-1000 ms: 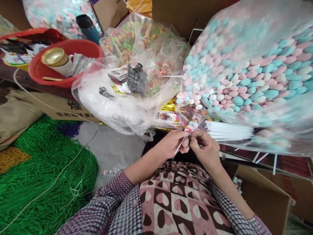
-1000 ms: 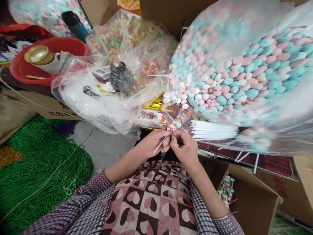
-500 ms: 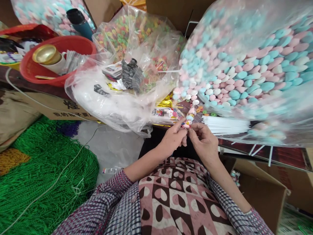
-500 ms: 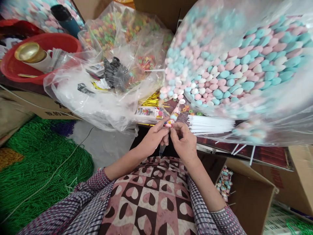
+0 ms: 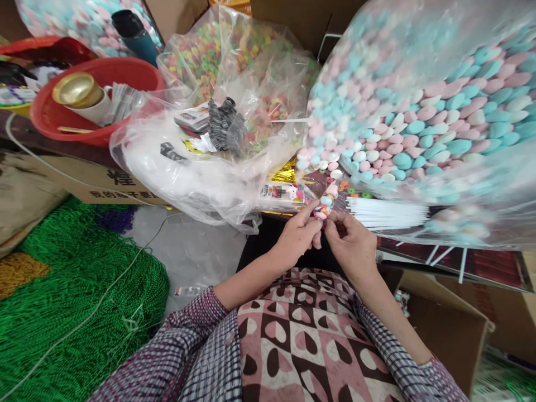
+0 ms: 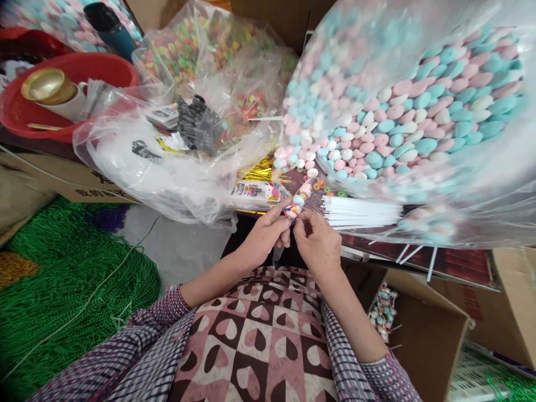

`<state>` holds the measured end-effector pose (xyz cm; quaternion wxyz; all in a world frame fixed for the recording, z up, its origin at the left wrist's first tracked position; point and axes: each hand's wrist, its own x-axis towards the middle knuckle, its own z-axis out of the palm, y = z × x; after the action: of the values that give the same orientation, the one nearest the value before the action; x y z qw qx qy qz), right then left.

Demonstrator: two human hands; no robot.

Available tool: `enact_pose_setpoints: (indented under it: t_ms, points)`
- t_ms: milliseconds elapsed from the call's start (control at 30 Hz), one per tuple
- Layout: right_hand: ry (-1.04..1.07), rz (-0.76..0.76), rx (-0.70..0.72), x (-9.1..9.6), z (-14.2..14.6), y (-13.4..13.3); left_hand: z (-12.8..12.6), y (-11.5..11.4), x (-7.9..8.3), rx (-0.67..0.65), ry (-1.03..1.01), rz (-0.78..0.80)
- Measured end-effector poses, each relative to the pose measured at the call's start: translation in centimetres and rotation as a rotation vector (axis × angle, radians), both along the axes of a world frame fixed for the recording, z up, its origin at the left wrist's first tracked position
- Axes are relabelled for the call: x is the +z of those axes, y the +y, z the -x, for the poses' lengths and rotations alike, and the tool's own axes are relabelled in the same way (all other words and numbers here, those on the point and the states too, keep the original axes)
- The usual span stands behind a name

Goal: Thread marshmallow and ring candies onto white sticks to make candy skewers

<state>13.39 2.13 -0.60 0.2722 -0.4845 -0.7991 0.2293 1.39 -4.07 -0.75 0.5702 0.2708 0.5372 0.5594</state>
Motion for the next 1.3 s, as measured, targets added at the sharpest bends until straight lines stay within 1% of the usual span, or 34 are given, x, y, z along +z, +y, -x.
enact_pose_setpoints:
  t_ms: [133,233,367,567,767,900,1133,1233,1300]
  points:
    - [0.037,0.06,-0.002,0.28,0.06,-0.04,-0.08,0.08,0.05,-0.003,0.008,-0.013]
    - [0.081,0.107,-0.004,0.57,0.15,-0.08,-0.09,0.18,-0.05,0.006,0.024,0.007]
    - [0.093,0.113,0.013,0.63,0.21,-0.05,-0.09,0.31,-0.25,0.015,0.041,0.04]
    - [0.128,0.131,0.016,0.17,0.13,-0.11,-0.16,0.35,-0.47,0.01,0.035,0.014]
    - [0.122,0.111,0.012,0.1,0.15,-0.13,-0.13,0.3,-0.55,0.007,0.049,0.006]
    - [0.087,0.075,0.004,0.19,0.1,-0.08,-0.14,0.26,-0.48,0.006,0.05,0.013]
    - [0.049,0.054,0.005,0.36,0.33,0.23,-0.27,0.39,-0.29,0.015,0.041,0.024]
    - [0.036,0.006,0.037,0.64,0.39,0.14,-0.24,0.48,-0.36,0.017,0.078,0.052]
    - [0.031,-0.07,0.102,0.89,0.27,-0.14,-0.2,0.53,-0.48,0.039,0.101,0.075]
